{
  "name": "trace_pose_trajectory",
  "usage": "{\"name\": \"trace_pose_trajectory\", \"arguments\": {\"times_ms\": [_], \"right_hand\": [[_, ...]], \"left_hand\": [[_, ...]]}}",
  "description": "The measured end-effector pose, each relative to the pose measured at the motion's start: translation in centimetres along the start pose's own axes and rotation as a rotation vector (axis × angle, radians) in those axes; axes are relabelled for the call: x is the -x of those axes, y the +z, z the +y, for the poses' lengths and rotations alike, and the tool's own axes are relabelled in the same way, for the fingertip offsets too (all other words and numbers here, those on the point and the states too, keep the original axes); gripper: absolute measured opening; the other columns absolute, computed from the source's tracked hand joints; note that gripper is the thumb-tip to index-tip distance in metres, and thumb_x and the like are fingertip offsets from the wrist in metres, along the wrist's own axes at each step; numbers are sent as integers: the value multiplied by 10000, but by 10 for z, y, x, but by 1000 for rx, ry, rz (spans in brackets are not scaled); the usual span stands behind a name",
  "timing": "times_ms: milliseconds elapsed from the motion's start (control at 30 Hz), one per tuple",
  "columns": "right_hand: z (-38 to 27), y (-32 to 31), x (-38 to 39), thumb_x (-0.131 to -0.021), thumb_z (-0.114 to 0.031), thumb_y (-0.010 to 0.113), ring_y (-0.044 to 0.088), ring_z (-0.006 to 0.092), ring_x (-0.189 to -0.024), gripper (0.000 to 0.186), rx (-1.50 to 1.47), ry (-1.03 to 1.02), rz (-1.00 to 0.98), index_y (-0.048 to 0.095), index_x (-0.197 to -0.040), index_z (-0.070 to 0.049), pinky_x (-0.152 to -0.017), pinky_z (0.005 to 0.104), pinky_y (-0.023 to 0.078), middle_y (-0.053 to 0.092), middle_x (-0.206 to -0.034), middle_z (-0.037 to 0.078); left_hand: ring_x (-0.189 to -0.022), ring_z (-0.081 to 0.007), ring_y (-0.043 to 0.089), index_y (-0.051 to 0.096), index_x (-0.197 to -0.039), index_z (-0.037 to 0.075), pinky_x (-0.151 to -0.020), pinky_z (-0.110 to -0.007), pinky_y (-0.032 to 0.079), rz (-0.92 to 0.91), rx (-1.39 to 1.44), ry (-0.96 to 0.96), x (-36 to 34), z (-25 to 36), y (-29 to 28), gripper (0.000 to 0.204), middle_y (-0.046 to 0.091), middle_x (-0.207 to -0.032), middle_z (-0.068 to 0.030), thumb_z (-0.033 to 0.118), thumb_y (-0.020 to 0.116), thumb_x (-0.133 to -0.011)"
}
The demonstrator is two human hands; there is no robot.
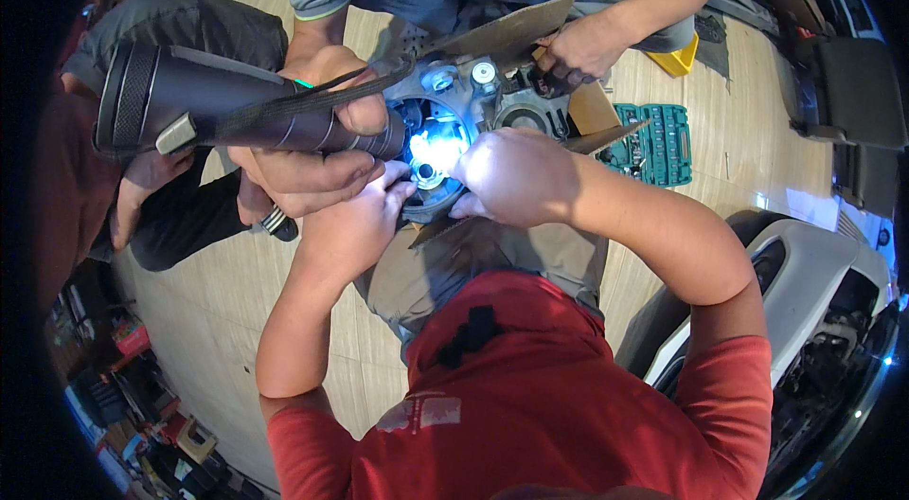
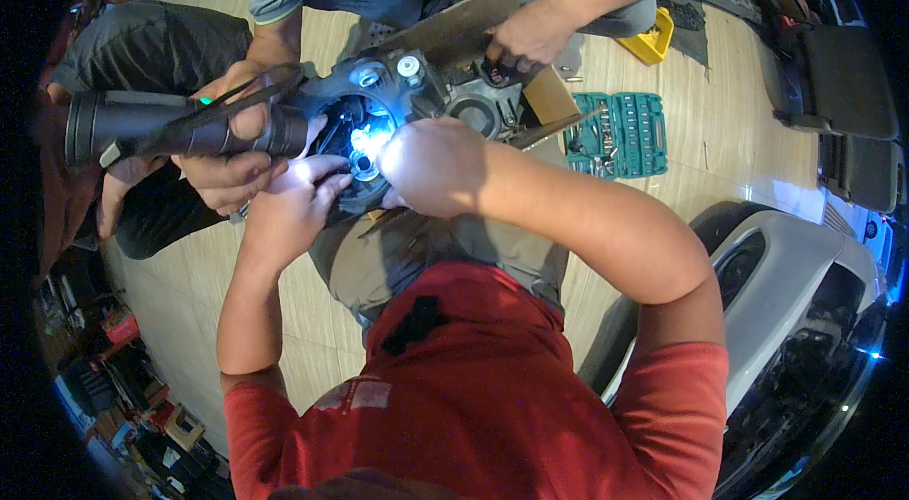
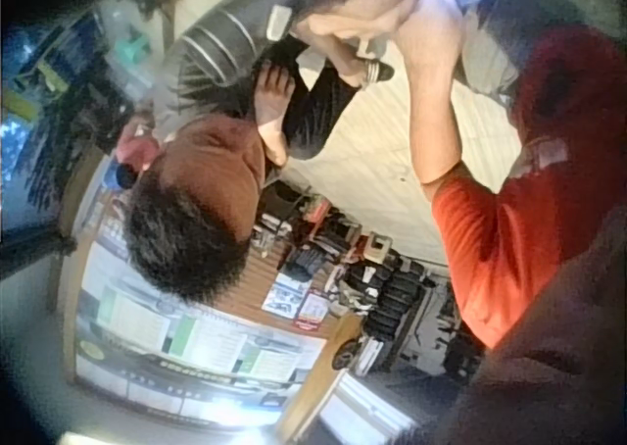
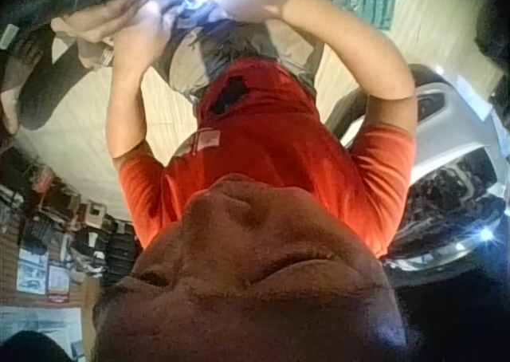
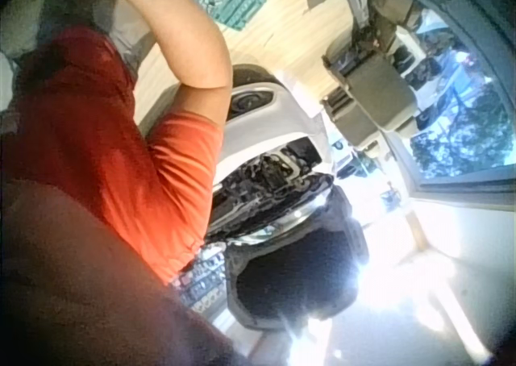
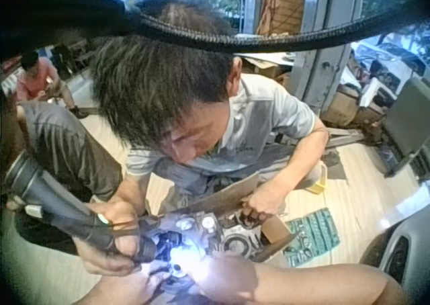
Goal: The person works on a headlight assembly by hand, inserting and manipulating internal components while another person provides light with a flashlight.
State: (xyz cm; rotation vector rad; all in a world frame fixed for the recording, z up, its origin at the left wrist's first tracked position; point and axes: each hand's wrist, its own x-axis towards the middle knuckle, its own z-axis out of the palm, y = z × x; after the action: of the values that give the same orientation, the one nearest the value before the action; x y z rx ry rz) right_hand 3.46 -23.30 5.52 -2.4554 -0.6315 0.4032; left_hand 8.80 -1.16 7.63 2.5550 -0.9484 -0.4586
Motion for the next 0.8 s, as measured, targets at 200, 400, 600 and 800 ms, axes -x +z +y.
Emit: {"name": "trace_pose_trajectory", "arguments": {"times_ms": [200, 400, 600, 800], "right_hand": [[7, -6, -2, -834, -319, 733, 661, 419, -825, 386, -83, -64, 17, 653, -1022, 8, -743, 482, 515, 668, -822, 227], [14, 0, -6, -824, -308, 749, 645, 418, -867, 407, -172, -67, -12, 623, -1029, 20, -778, 473, 495, 654, -845, 241], [12, -3, -7, -839, -305, 725, 639, 422, -882, 385, -185, -38, -31, 625, -1031, 14, -780, 481, 493, 654, -850, 244], [16, -1, -7, -833, -279, 719, 660, 416, -852, 337, -168, -83, -38, 651, -1013, -2, -768, 477, 517, 668, -872, 250]], "left_hand": [[-1003, -373, 624, 754, -950, 81, -841, -445, 506, 51, -269, 215, -19, -5, 11, 245, 644, -1144, -166, 124, 759, -709], [-983, -358, 591, 749, -878, 79, -782, -442, 509, 76, -417, 270, -26, 3, 7, 206, 623, -1041, -157, 99, 737, -674], [-992, -343, 587, 732, -902, 71, -793, -421, 509, 17, -238, 329, -28, -10, 8, 239, 593, -1053, -132, 68, 770, -666], [-1000, -350, 596, 741, -967, 89, -823, -429, 498, 5, -259, 284, -28, -8, 11, 251, 604, -1063, -135, 95, 756, -717]]}}
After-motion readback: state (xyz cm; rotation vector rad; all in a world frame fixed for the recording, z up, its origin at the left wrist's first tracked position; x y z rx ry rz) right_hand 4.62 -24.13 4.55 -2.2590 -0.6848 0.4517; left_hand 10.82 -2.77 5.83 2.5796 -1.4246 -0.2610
